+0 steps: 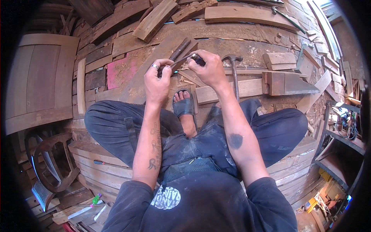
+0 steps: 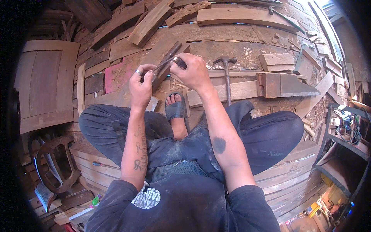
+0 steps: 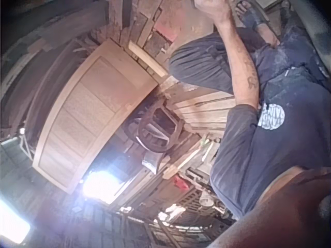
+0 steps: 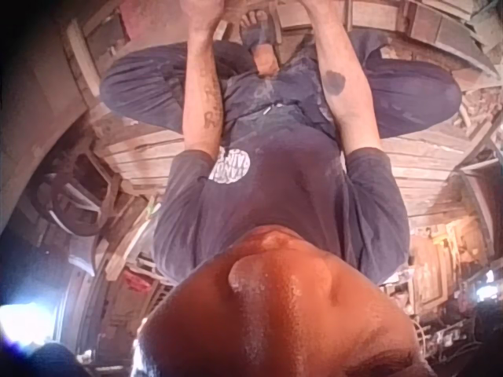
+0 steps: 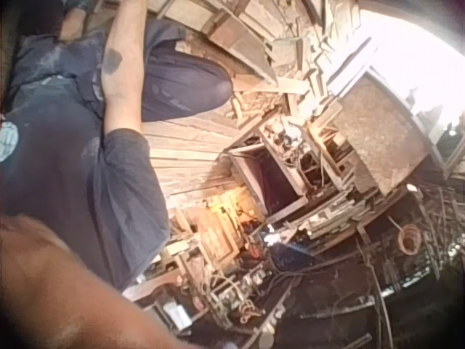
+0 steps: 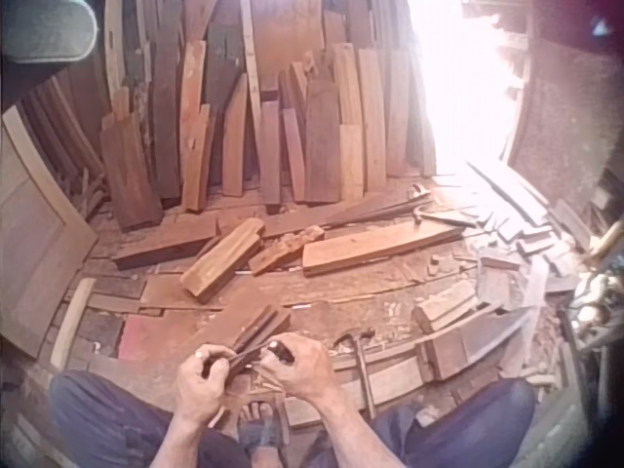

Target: The recorder uses various hand tools including a hammer, chisel, and small axe to shape wood pieces and secure them together in a workshop environment.

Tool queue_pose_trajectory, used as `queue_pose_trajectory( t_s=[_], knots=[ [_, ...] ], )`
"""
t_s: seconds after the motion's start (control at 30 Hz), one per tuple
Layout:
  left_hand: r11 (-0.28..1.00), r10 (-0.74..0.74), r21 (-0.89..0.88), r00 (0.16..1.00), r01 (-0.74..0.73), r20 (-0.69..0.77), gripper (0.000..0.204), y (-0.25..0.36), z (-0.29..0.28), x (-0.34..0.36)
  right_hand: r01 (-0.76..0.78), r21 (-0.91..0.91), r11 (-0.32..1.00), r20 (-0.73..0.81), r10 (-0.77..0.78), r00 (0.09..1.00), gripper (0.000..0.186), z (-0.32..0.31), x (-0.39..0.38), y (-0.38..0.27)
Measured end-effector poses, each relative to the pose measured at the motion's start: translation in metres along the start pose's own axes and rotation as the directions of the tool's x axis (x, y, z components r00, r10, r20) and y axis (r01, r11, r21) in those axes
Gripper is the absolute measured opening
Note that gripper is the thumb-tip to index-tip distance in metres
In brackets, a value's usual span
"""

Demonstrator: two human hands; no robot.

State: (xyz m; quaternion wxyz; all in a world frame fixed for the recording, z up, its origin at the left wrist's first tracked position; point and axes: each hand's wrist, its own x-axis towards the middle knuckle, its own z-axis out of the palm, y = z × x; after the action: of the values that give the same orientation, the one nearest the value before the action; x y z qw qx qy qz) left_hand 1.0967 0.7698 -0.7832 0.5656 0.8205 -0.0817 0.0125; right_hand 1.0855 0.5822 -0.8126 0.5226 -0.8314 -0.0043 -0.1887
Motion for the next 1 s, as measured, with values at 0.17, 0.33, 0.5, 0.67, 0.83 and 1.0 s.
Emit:
queue_pose_trajectory(
  t_s=[0.17, 0.33, 0.5, 0.67, 0.83, 1.0],
  knots=[
    [1.000, 0.005, 0.020, 1.000, -0.005, -0.001, 0.016, 0.003, -0.001, 0.000, -0.027, 0.039, 0.999, 0.018, 0.027, 0.999, 0.024, 0.005, -0.002, 0.004],
    [1.000, 0.002, 0.010, 1.000, -0.002, -0.008, 0.014, 0.005, -0.001, 0.000, 0.004, 0.041, 0.999, -0.049, -0.002, 0.999, 0.023, 0.010, -0.004, 0.008],
    [0.999, -0.011, 0.041, 1.000, 0.012, -0.018, 0.013, 0.005, -0.001, 0.000, 0.062, 0.022, 0.998, -0.094, -0.059, 0.994, 0.022, 0.014, -0.004, 0.013],
    [0.999, -0.004, 0.038, 1.000, 0.005, -0.029, 0.013, 0.002, 0.000, 0.001, 0.088, 0.032, 0.996, -0.106, -0.084, 0.991, 0.021, 0.014, -0.004, 0.014],
    [0.999, -0.008, 0.035, 0.999, 0.010, -0.034, 0.013, 0.001, 0.000, 0.001, 0.017, 0.053, 0.998, -0.086, -0.012, 0.996, 0.020, 0.015, -0.004, 0.013],
    [0.999, -0.012, 0.045, 0.999, 0.013, -0.032, 0.012, 0.002, 0.000, 0.001, 0.072, 0.022, 0.997, -0.100, -0.070, 0.993, 0.021, 0.014, -0.003, 0.012]
  ],
)
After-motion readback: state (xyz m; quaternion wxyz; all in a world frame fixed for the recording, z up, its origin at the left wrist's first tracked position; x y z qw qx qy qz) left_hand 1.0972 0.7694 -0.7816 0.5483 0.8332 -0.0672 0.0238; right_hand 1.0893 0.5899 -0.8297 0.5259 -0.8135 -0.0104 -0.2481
